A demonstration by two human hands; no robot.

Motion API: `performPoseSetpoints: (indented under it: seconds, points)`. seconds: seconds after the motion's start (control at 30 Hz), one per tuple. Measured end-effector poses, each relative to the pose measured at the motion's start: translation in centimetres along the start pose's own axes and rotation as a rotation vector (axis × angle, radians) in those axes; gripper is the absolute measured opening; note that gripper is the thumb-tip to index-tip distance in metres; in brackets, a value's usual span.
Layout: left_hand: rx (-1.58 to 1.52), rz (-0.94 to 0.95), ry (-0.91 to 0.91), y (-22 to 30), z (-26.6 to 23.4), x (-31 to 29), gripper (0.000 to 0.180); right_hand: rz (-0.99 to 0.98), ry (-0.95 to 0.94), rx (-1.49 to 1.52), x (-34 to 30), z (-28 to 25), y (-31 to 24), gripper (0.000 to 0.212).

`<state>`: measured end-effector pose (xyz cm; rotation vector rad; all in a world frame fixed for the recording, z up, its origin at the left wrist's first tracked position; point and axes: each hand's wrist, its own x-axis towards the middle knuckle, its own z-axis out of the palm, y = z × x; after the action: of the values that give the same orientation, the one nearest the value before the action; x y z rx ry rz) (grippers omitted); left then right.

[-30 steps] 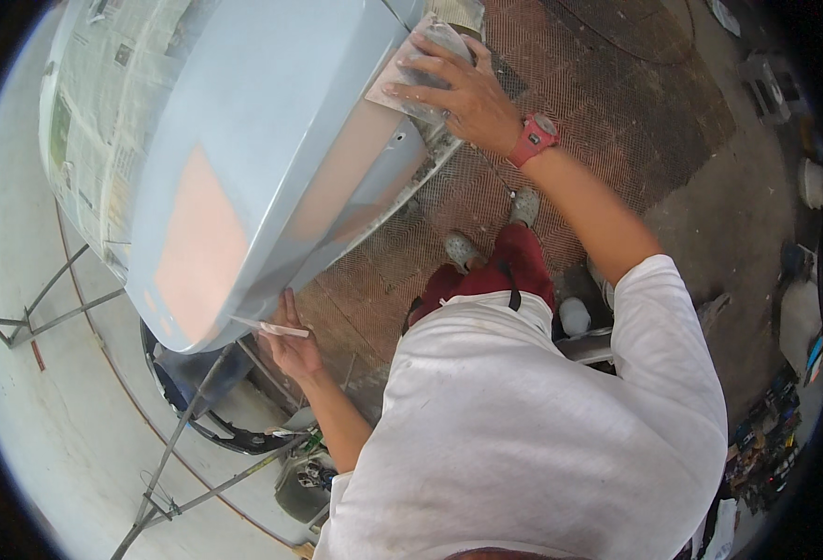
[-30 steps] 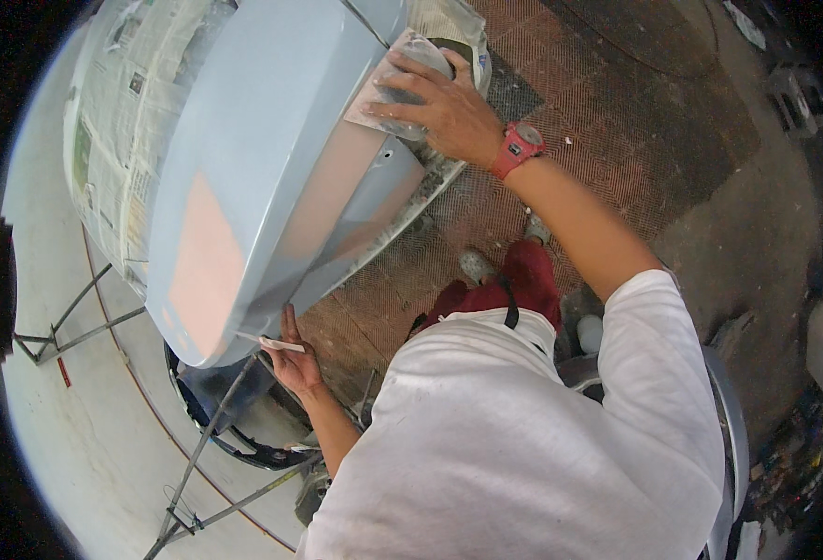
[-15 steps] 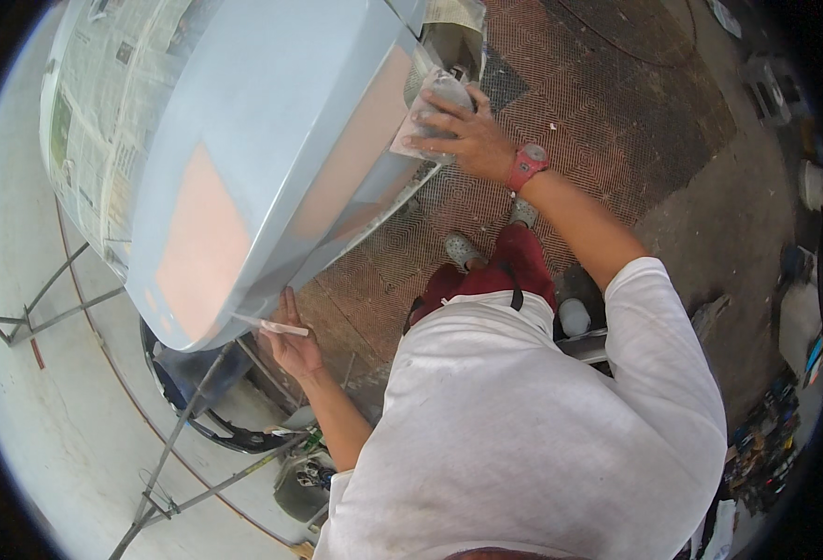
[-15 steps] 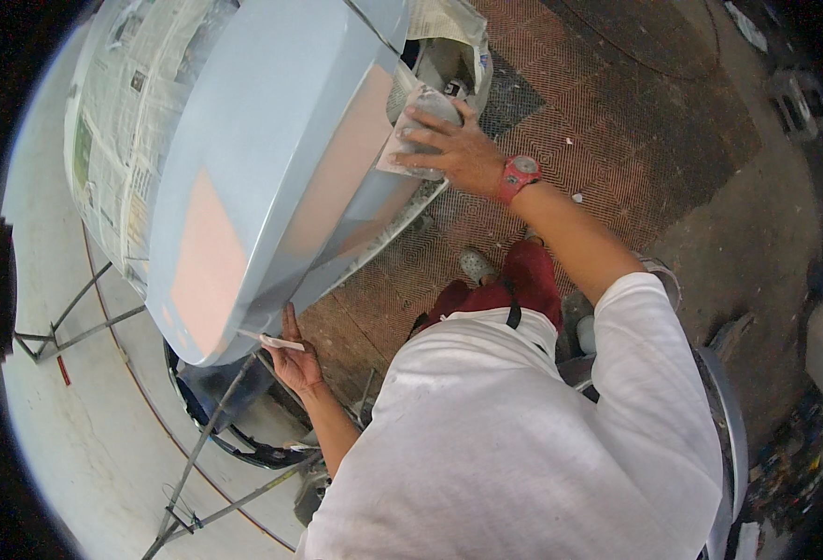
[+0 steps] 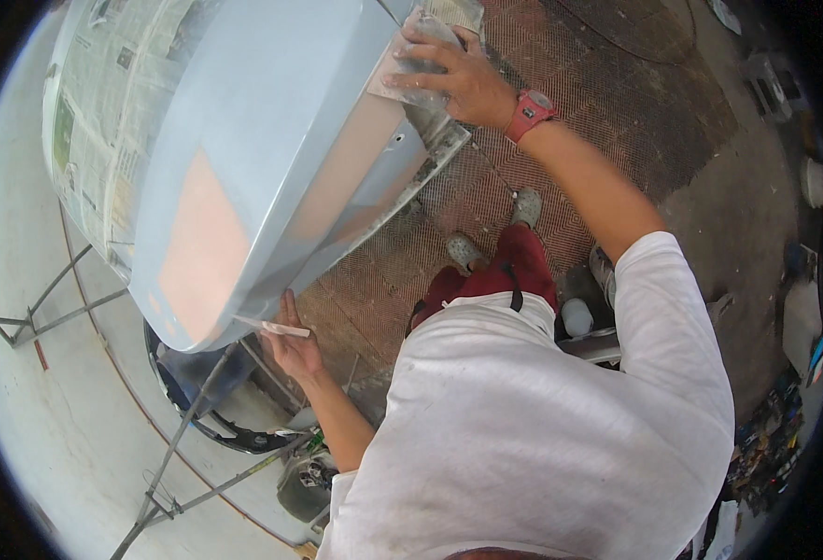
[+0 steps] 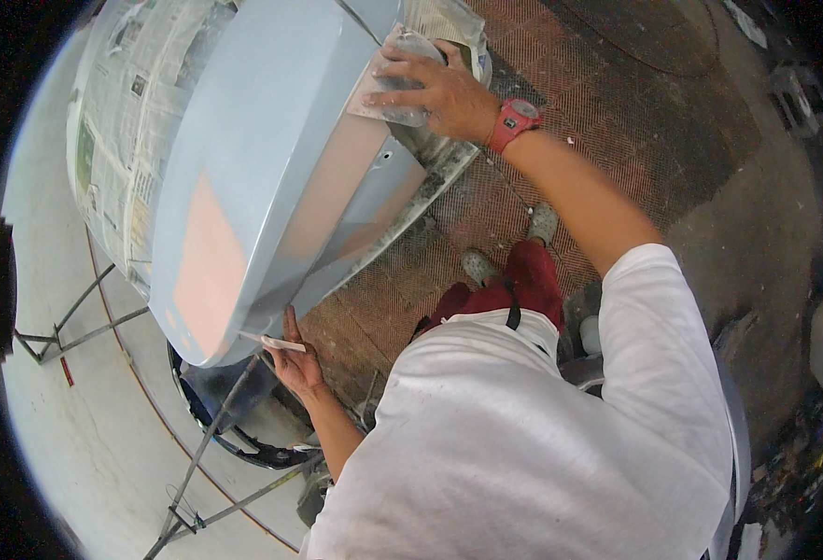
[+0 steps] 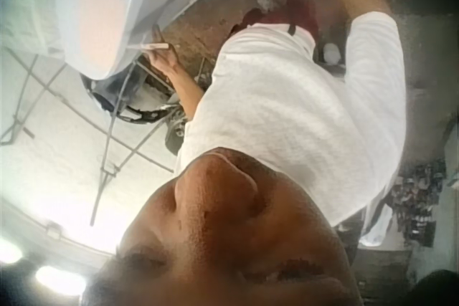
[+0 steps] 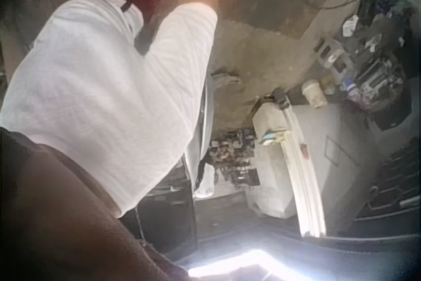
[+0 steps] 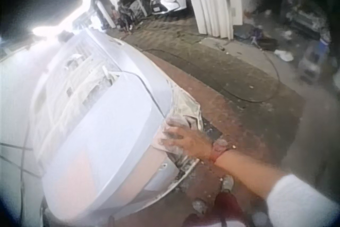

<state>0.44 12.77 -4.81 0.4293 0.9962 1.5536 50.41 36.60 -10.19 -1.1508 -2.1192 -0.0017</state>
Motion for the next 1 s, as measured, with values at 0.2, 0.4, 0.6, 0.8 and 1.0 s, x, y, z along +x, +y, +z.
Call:
performPoseSetpoints:
  seconds: [0.2, 0.4, 0.6, 0.8, 1.0]
  points:
    - [-0.066, -0.022, -0.074, 0.2, -1.2, 0.3, 0.07, -0.01, -0.078, -0.001, -3.7, 1.9, -0.9, 0.088]
    - [-0.033, -0.016, -0.032, -0.3, -0.9, -0.3, 0.068, 0.158, 0.021, 0.075, -5.6, -1.2, -1.0, 0.079]
    - [0.071, -0.076, 0.172, -3.3, 6.4, -3.0, 0.059, 0.605, 0.268, 0.701, -4.7, -6.6, -6.0, 0.069]
    - [0.497, -0.107, 0.084, -8.8, 19.7, -2.5, 0.06, 0.237, -0.252, 0.322, -3.1, -12.0, -14.2, 0.057]
    - [0.62, 0.107, -0.065, -11.0, 24.8, 0.1, 0.052, -0.038, -0.498, 0.103, -3.2, -14.3, -18.6, 0.05]
